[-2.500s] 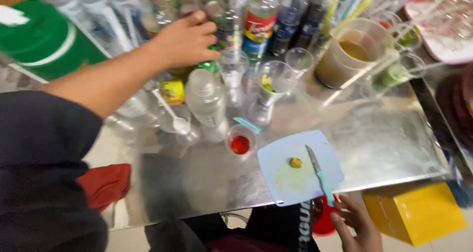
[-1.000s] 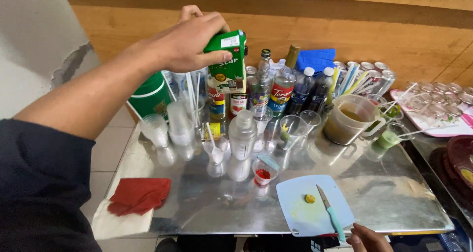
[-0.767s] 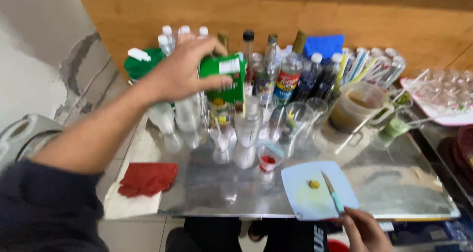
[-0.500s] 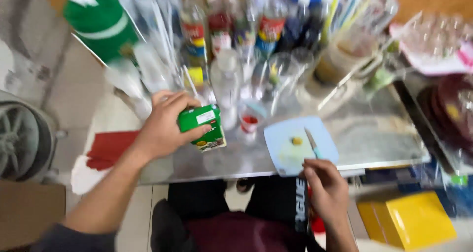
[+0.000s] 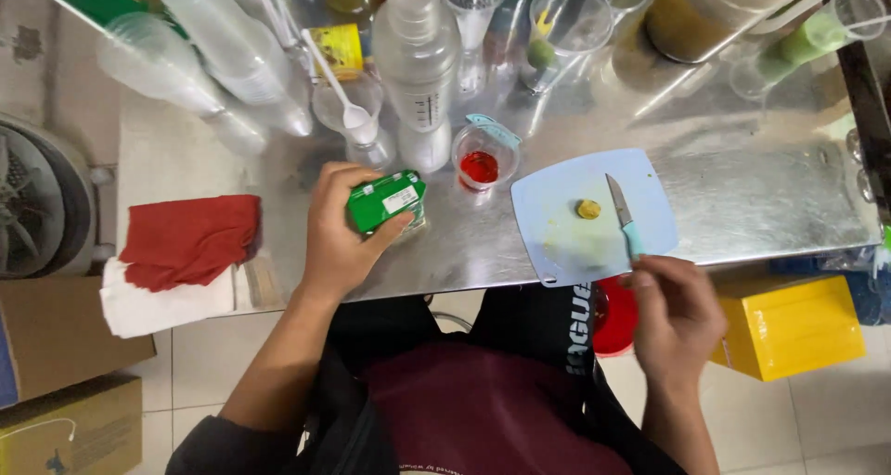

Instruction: The person pours a red liquid into a plastic cup, adds ice from a cooler, and shakes the mixture. They then pour a clear liquid from a bottle into the cup and continue mixing.

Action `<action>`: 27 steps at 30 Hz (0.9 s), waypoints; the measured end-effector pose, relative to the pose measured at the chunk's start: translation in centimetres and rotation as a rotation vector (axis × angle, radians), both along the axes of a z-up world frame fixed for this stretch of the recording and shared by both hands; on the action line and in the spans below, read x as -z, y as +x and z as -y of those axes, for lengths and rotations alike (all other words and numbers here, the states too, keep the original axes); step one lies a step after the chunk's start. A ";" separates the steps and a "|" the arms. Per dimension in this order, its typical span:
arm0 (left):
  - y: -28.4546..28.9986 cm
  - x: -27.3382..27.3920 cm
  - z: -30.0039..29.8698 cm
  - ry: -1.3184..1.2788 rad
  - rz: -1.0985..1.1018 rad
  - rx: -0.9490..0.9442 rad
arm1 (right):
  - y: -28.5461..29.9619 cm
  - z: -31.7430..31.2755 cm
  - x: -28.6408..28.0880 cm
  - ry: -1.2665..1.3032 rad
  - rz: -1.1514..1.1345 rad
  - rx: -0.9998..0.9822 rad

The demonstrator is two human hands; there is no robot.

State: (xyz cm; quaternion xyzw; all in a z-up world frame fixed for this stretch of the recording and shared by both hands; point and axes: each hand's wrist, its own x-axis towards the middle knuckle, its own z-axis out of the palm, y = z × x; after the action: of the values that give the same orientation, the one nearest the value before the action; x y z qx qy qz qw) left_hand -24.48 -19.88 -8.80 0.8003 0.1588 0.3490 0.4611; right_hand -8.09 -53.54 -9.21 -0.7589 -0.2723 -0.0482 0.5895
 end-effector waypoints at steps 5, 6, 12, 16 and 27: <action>-0.2 3.5 2.3 -0.342 0.053 -0.006 | 2.4 2.6 0.7 -0.130 0.068 0.289; -0.3 4.0 2.6 -0.408 -0.022 -0.074 | 2.8 2.8 0.9 -0.112 0.074 0.373; 0.9 1.3 1.9 -0.163 -0.135 -0.096 | 4.5 2.4 1.0 -0.195 0.086 0.359; 1.4 -0.4 0.4 0.002 -0.325 -0.059 | 4.7 2.2 1.0 -0.275 0.058 0.355; 3.3 -3.8 -1.4 0.124 -0.569 0.087 | 4.5 1.8 0.8 -0.422 0.112 0.302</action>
State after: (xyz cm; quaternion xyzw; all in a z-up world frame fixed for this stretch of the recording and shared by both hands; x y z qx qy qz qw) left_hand -21.18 -18.52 -5.00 0.8987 0.2257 0.0994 0.3627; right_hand -3.61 -55.38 -9.97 -0.8933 -0.1921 -0.1199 0.3882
